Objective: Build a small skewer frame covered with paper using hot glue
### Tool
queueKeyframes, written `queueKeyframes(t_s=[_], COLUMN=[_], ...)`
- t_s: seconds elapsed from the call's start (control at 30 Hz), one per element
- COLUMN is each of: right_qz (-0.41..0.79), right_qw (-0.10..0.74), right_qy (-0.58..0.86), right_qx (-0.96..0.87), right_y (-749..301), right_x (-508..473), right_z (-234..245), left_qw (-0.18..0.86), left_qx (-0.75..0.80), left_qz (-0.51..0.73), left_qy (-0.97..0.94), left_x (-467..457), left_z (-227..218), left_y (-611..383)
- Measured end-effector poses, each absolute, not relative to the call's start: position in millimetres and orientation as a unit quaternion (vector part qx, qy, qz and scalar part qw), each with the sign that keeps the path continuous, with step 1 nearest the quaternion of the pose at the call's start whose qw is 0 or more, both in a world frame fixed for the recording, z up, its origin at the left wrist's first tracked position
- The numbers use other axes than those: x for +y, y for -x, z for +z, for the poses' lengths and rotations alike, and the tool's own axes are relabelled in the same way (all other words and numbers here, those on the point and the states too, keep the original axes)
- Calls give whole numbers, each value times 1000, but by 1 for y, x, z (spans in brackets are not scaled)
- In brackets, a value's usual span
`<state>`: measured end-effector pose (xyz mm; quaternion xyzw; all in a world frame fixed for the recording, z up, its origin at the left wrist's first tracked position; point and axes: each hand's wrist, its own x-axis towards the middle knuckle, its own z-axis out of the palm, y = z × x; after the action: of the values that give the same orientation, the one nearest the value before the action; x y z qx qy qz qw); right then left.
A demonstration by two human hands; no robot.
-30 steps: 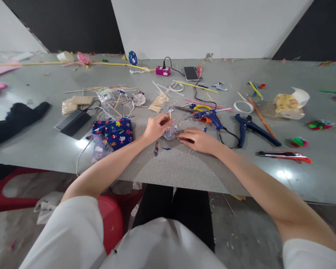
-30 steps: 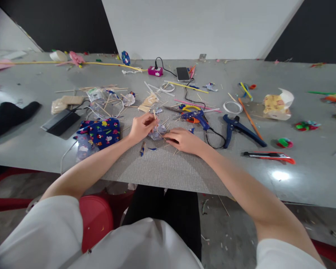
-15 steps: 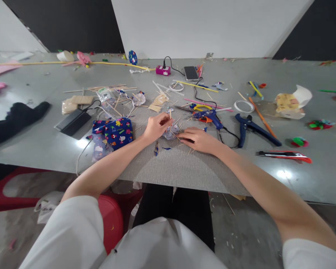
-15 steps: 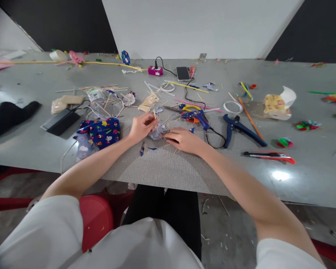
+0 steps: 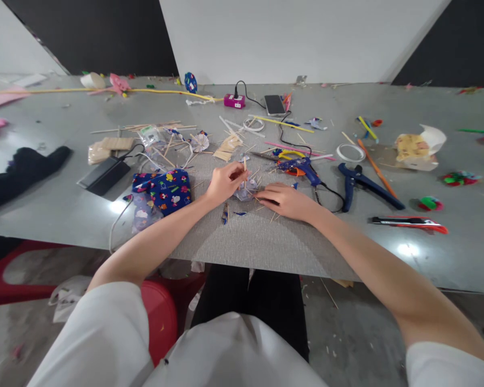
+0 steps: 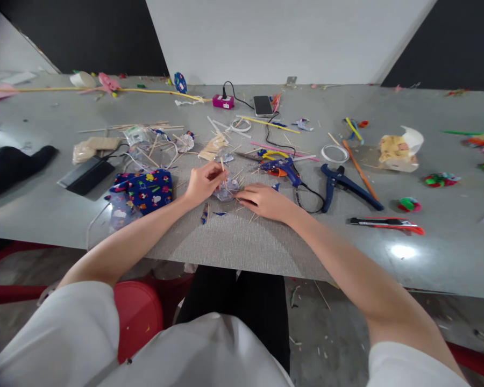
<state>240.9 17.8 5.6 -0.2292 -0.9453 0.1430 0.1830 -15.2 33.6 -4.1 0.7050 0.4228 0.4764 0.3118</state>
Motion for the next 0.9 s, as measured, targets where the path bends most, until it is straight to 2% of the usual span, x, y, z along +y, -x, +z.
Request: queueKeyframes(t_s=[0.9], right_qz=[106], right_qw=[162], right_qy=[225], right_qx=[-955], right_y=[-242], right_x=[19], right_z=[4], left_qw=[315], left_qx=[414], left_qz=[479], left_qy=[-707], left_x=[33], left_z=[-2], left_y=[15])
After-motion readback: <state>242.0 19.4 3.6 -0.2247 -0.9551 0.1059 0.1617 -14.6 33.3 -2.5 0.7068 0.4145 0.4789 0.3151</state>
